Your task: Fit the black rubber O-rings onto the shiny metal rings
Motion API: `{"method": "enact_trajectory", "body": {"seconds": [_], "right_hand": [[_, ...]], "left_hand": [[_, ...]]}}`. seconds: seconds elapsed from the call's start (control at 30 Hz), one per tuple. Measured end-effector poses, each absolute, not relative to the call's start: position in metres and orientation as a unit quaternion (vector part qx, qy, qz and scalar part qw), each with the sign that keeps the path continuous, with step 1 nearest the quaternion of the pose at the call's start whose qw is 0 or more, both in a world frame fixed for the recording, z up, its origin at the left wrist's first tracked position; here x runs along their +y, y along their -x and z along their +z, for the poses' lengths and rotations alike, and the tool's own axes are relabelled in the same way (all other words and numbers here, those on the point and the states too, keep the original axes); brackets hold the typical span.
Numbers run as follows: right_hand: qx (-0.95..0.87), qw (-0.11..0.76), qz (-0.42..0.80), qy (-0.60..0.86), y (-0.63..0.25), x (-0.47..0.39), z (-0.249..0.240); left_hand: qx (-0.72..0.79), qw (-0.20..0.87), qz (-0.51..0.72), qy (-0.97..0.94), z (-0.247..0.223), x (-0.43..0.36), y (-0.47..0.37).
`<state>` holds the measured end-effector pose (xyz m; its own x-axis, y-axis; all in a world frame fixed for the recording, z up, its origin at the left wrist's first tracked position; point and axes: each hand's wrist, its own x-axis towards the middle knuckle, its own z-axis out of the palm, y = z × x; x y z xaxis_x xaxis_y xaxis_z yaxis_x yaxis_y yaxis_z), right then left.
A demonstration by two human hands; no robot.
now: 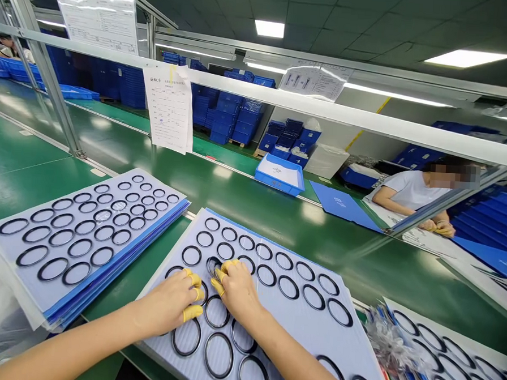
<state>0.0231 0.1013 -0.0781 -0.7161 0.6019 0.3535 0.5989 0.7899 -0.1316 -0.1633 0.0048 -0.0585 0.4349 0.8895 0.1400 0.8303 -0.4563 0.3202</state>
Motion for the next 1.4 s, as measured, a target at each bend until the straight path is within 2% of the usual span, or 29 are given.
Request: {"method": "enact_trajectory", "body": {"seconds": [0.23,0.43,0.7,0.93,1.2,1.4], "right_hand": [[-0.921,0.143,-0.041,0.361,-0.055,0.095,-0.066],[-0.917,0.102,-0.007,0.385,-0.082,0.086,-0.060],[-0.909,0.142,0.030,0.392,-0.093,0.088,-0.063],[-0.903,0.191,-0.018,0.385,-0.115,0.082,-0.060],[-0.907,0.178,-0.045,0.379,-0.141,0.077,-0.071],[-0.906,0.174,-0.019,0.385,-0.147,0.080,-0.069]], "left_hand": [[0.535,0.116,0.157,-0.822,-0.055,0.010,0.174],[0.516,0.121,0.160,-0.833,-0.053,0.017,0.159],[0.504,0.085,0.137,-0.849,-0.048,0.029,0.143],[0.467,0.051,0.112,-0.876,-0.054,0.059,0.108],[0.460,0.014,0.106,-0.882,-0.066,0.074,0.100],[0.471,0.009,0.087,-0.878,-0.049,0.071,0.107]]}}
